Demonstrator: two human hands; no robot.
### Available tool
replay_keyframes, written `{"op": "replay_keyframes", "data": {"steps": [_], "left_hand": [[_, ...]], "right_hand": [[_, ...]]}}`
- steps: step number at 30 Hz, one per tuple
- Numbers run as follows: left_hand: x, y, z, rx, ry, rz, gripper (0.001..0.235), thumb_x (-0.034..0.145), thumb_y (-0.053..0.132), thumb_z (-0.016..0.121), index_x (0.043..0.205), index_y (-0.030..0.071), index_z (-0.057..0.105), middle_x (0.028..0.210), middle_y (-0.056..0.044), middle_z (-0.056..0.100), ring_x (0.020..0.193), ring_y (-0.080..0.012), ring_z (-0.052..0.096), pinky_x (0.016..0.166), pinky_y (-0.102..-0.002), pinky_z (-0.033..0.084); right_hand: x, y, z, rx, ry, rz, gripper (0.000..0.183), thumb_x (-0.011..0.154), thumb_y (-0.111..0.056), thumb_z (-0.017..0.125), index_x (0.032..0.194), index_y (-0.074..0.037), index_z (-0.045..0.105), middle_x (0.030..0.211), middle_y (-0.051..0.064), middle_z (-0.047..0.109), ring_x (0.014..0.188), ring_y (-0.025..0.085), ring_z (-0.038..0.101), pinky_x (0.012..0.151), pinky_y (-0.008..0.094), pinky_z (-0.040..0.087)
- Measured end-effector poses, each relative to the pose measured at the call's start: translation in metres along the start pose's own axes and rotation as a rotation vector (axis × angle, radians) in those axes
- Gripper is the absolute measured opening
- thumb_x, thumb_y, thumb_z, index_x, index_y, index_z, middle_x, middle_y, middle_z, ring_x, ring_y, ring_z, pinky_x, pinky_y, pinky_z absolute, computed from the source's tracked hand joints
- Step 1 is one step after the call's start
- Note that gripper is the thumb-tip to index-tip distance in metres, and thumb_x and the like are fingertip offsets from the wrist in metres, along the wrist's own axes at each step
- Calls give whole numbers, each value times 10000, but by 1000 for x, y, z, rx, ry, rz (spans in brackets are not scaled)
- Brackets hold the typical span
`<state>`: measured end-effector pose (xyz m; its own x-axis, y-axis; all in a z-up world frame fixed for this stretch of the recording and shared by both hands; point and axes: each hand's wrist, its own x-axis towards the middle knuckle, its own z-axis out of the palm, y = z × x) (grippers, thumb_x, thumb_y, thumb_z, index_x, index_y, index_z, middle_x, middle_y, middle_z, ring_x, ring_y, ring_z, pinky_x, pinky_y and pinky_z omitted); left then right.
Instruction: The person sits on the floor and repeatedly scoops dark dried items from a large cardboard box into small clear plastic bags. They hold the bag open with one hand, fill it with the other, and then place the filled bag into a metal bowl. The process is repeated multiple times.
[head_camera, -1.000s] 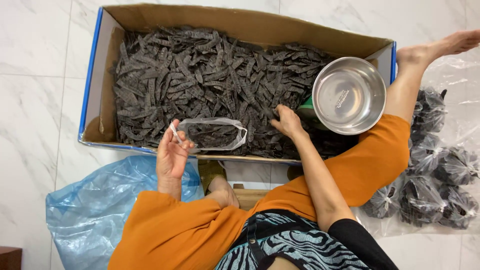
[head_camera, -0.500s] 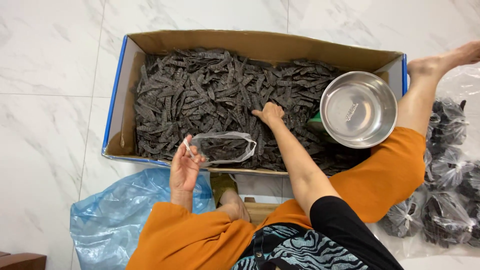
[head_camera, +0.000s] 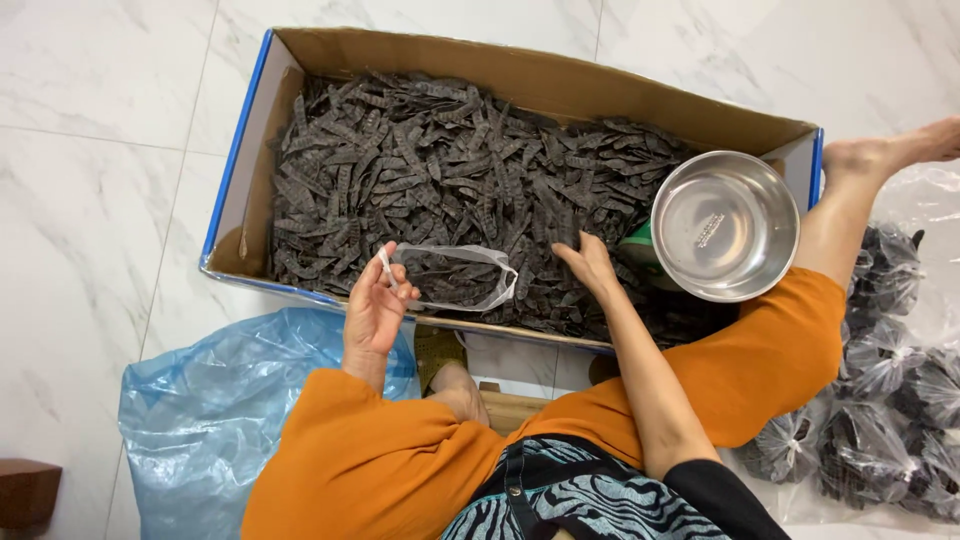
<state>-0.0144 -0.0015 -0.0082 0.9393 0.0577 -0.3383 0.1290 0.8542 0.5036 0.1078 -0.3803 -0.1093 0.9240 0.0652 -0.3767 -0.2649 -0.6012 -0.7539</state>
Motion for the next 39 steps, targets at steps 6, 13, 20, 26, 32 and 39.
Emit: {"op": "replay_keyframes", "data": {"steps": [6, 13, 20, 26, 32, 39], "left_hand": [[0, -1, 1, -16, 7, -3, 483, 1061, 258, 590, 1461, -2, 512, 948, -79, 673, 727, -177, 623, 742, -402, 536], [1, -2, 2, -19, -6, -11, 495, 1067, 257, 595, 1485, 12, 497, 954, -65, 666, 733, -168, 602, 774, -394, 536], [2, -3, 8, 40, -62, 24, 522, 1073, 251, 584, 1508, -18, 474, 973, -73, 670, 728, -167, 607, 772, -389, 540], [-2, 1, 1, 12, -37, 32, 530, 1069, 249, 583, 1511, -19, 466, 960, -71, 666, 716, -164, 603, 762, -389, 541], [2, -1, 5, 40, -70, 19, 534, 1063, 260, 593, 1505, -15, 475, 953, -69, 665, 689, -152, 581, 730, -370, 524], [-10, 3, 4, 127, -25, 17, 502, 1084, 284, 603, 1468, -32, 542, 889, -53, 664, 638, -106, 536, 667, -331, 507]], "right_hand": [[-44, -25, -27, 138, -8, -183, 405, 856, -316, 760, 1045, 32, 673, 892, 107, 735, 792, 175, 681, 712, 346, 536], [-75, -107, -52, -422, -306, -635, 351, 829, -291, 817, 1009, -14, 695, 846, 178, 611, 790, 353, 610, 703, 453, 510], [-66, -157, 39, -792, -338, -679, 405, 747, -245, 814, 1063, -40, 666, 910, 189, 712, 938, 369, 682, 763, 482, 574], [-59, -156, 31, -839, -352, -546, 403, 742, -241, 829, 1063, -53, 674, 900, 170, 727, 929, 355, 693, 762, 491, 573], [-68, -171, 57, -741, -351, -690, 378, 718, -212, 810, 1065, -108, 706, 908, 150, 731, 929, 345, 702, 746, 477, 586], [-57, -178, 129, -421, -108, -859, 545, 651, -251, 847, 1117, -27, 675, 1046, 190, 704, 1020, 403, 666, 829, 487, 544]]}}
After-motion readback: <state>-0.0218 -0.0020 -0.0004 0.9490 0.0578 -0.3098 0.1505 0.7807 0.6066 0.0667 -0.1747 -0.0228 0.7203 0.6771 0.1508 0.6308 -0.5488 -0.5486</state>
